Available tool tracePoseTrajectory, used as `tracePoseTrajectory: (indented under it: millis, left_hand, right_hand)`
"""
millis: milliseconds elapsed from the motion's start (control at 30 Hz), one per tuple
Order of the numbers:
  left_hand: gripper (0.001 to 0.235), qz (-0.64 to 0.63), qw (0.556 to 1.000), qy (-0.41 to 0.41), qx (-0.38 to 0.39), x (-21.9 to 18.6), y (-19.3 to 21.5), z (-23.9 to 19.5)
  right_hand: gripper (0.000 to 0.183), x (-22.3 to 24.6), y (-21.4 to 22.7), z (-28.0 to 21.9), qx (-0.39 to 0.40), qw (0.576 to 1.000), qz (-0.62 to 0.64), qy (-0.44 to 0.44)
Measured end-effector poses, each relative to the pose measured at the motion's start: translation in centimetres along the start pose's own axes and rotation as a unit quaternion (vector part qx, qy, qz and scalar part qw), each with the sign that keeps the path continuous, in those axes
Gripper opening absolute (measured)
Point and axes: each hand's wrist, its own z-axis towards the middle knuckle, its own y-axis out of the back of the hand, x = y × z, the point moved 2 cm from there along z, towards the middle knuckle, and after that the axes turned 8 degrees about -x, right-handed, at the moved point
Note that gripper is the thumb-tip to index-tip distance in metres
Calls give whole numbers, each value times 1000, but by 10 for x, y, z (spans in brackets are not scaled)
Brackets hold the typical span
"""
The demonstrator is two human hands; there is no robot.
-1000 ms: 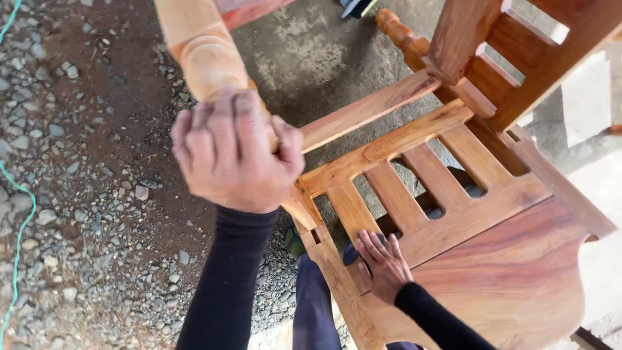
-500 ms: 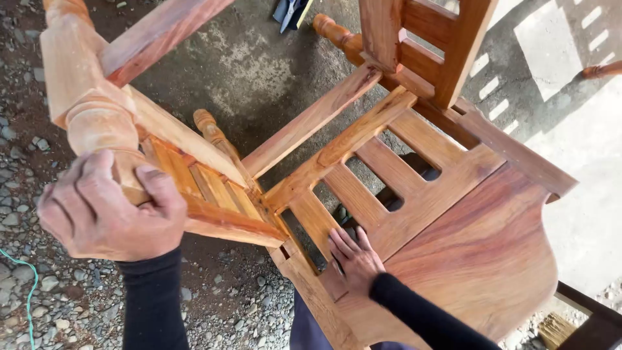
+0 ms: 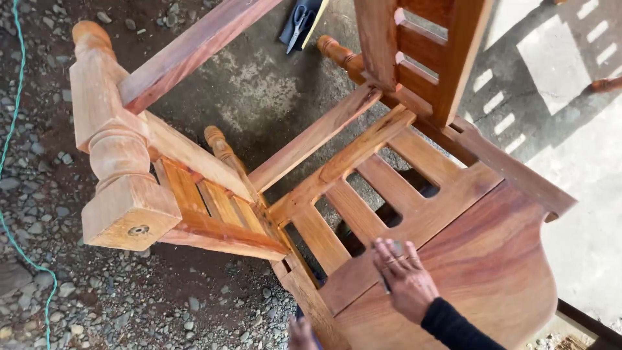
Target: The person sands the wooden armrest and backrest of a chair using a sanding block. They move from the armrest to the slats and top rail of the backrest, smoothing the surfaces.
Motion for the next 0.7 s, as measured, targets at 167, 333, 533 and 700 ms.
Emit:
tracePoseTrajectory:
  millis: [167, 333, 533, 700]
  left_hand:
    - [75, -95, 985, 137, -41, 36, -100, 7]
    - [79, -44, 986, 156, -47, 38, -106, 9]
    - [82, -79, 989, 108, -65, 42, -109, 15]
    - [83, -64, 992, 76, -84, 35, -103, 8]
  right_hand:
    - [55, -44, -54, 13, -15, 997, -29, -70]
    - [65, -83, -104, 116, 108, 989, -54, -83]
    - [60, -59, -92, 53, 13, 998, -23, -56]
    - [59, -66, -96, 49, 4, 999, -19, -43]
